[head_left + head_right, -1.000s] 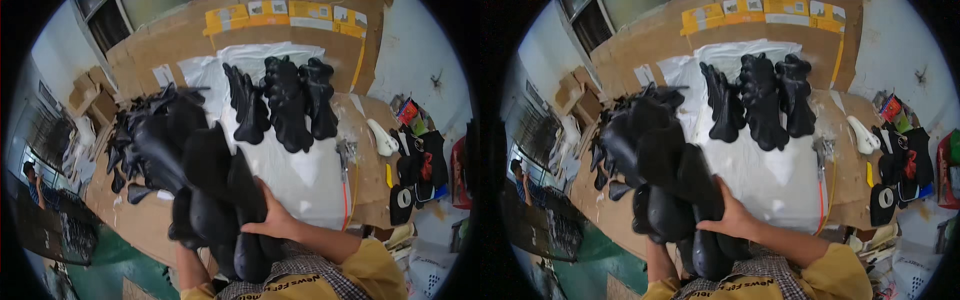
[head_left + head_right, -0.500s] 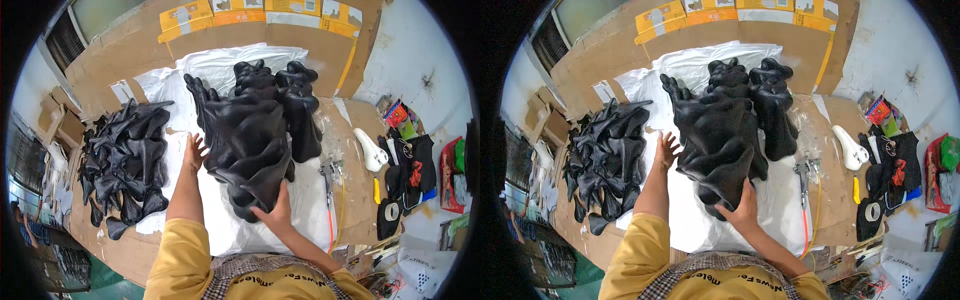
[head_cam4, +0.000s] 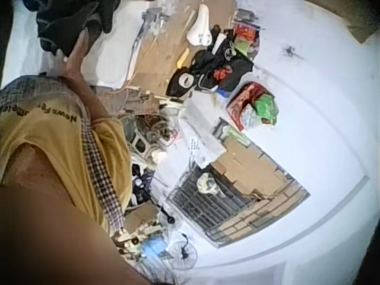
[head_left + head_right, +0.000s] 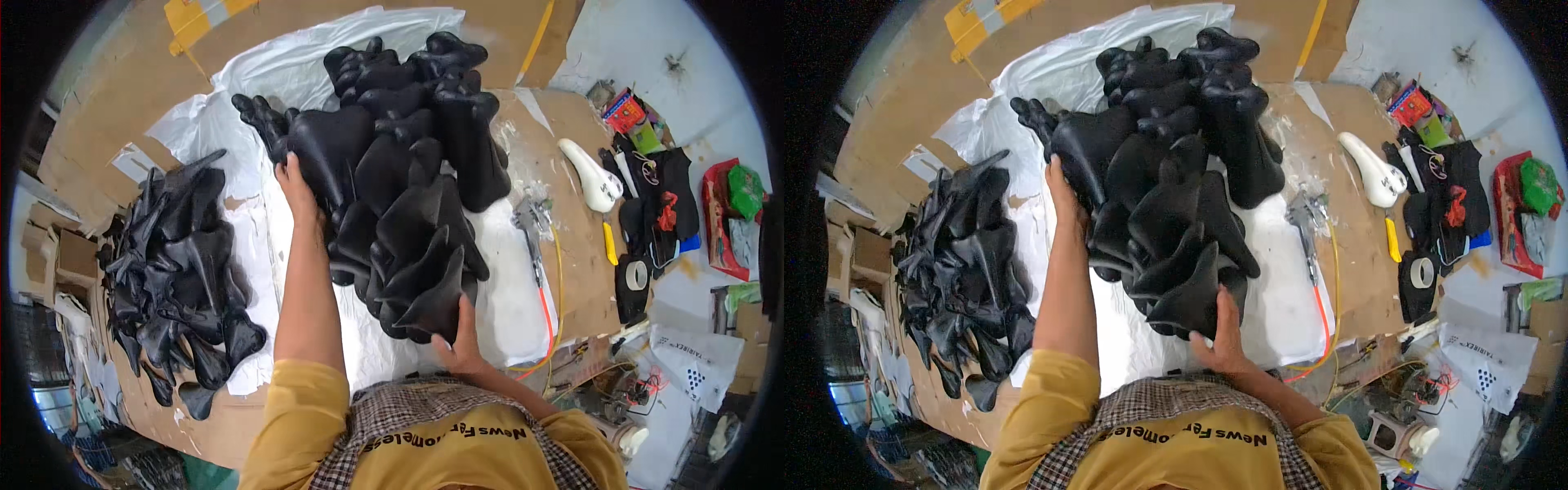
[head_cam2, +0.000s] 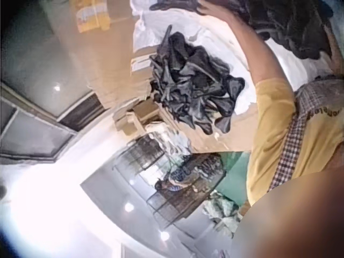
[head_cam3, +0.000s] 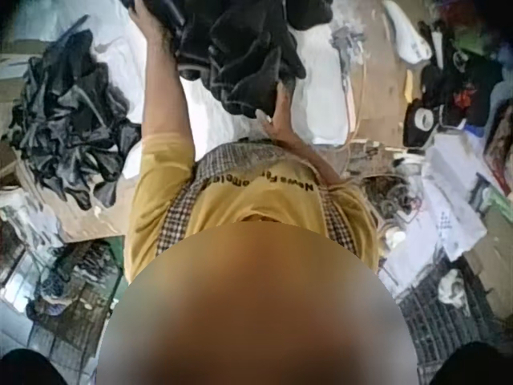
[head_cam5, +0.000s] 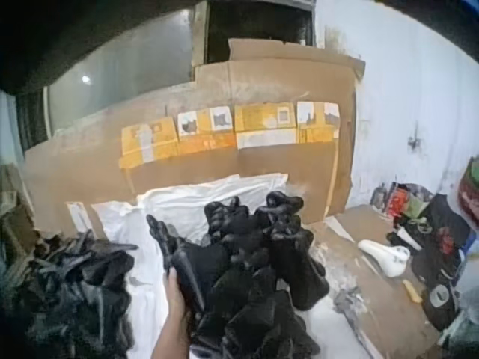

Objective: Sort and pack black bicycle saddles from a table into a large woven sack.

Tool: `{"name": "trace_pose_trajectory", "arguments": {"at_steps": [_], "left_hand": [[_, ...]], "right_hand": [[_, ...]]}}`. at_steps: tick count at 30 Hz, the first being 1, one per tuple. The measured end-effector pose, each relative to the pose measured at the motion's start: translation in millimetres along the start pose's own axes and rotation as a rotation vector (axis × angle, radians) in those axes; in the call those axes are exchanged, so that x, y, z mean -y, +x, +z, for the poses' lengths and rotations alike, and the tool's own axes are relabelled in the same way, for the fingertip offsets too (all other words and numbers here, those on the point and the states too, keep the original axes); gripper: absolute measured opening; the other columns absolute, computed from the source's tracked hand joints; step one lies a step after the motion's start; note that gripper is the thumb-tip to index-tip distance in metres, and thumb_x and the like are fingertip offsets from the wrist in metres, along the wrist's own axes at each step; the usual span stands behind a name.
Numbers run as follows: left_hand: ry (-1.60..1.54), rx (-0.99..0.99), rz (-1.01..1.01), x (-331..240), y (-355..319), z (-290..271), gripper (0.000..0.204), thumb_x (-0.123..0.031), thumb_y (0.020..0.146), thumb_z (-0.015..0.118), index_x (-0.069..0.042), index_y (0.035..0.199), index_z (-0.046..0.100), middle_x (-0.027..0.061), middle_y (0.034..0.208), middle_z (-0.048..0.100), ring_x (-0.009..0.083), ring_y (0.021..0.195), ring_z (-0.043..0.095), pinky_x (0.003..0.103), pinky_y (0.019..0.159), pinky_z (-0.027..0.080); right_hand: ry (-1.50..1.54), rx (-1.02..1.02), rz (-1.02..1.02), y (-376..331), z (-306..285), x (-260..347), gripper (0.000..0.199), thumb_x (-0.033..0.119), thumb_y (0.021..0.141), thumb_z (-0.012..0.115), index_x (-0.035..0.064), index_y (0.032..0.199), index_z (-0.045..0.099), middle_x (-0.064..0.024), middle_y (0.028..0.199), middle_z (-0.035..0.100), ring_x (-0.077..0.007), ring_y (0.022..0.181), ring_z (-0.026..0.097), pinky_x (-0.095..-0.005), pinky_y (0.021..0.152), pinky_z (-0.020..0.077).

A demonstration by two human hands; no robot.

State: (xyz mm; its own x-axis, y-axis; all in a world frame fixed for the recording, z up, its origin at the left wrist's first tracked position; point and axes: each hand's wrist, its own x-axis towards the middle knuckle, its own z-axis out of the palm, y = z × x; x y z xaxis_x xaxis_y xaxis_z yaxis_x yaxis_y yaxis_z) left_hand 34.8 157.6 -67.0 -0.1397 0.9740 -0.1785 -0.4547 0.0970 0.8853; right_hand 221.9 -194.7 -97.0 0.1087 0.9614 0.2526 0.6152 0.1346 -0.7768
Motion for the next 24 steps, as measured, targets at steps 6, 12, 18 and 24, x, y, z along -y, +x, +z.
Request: {"name": "trace_pose_trajectory", "arguments": {"at_steps": [6,12,18,24], "left_hand": [[0.248,0.087,-0.149,-26.5,-40.4,-20.5,0.088,-0.07,0.079,0.035,-0.011,0.141,0.02,0.0153,0.144,0.024,0.0338,0.131,0.022,0.052,0.105,0.013],[0.344,-0.003,-0.072,-2.5,-142.9,-73.7,0.078,-0.067,0.084,0.028,-0.018,0.143,0.016,0.0139,0.147,0.017,0.0329,0.135,0.015,0.05,0.106,0.009],[0.447,-0.081,-0.031,8.5,-188.8,-93.7,0.072,-0.063,0.087,0.031,-0.017,0.142,0.021,0.0135,0.146,0.021,0.0328,0.133,0.019,0.048,0.106,0.013],[0.453,-0.164,0.044,-11.2,-231.9,-79.8,0.077,-0.061,0.084,0.037,-0.011,0.141,0.023,0.0114,0.144,0.025,0.0271,0.131,0.023,0.046,0.105,0.017]], "right_hand": [[0.174,-0.173,0.167,1.7,2.3,-11.8,0.079,0.022,0.079,0.066,-0.0037,0.136,0.019,-0.0243,0.132,0.03,-0.0364,0.121,0.033,-0.0416,0.101,0.0265],[0.271,-0.142,0.145,9.7,-12.9,-19.3,0.083,0.01,0.077,0.066,-0.0041,0.138,0.011,-0.0193,0.138,0.027,-0.0274,0.126,0.03,-0.0364,0.104,0.0238],[0.38,-0.149,0.033,16.0,-37.9,-24.5,0.084,0.003,0.077,0.064,-0.0013,0.14,0.008,-0.017,0.138,0.026,-0.0261,0.126,0.031,-0.0352,0.105,0.0234],[0.435,-0.478,0.027,64.3,-86.6,-51.4,0.083,0.0,0.077,0.06,0.0,0.14,0.006,-0.0206,0.138,0.024,-0.0288,0.126,0.031,-0.0367,0.105,0.0241]]}}
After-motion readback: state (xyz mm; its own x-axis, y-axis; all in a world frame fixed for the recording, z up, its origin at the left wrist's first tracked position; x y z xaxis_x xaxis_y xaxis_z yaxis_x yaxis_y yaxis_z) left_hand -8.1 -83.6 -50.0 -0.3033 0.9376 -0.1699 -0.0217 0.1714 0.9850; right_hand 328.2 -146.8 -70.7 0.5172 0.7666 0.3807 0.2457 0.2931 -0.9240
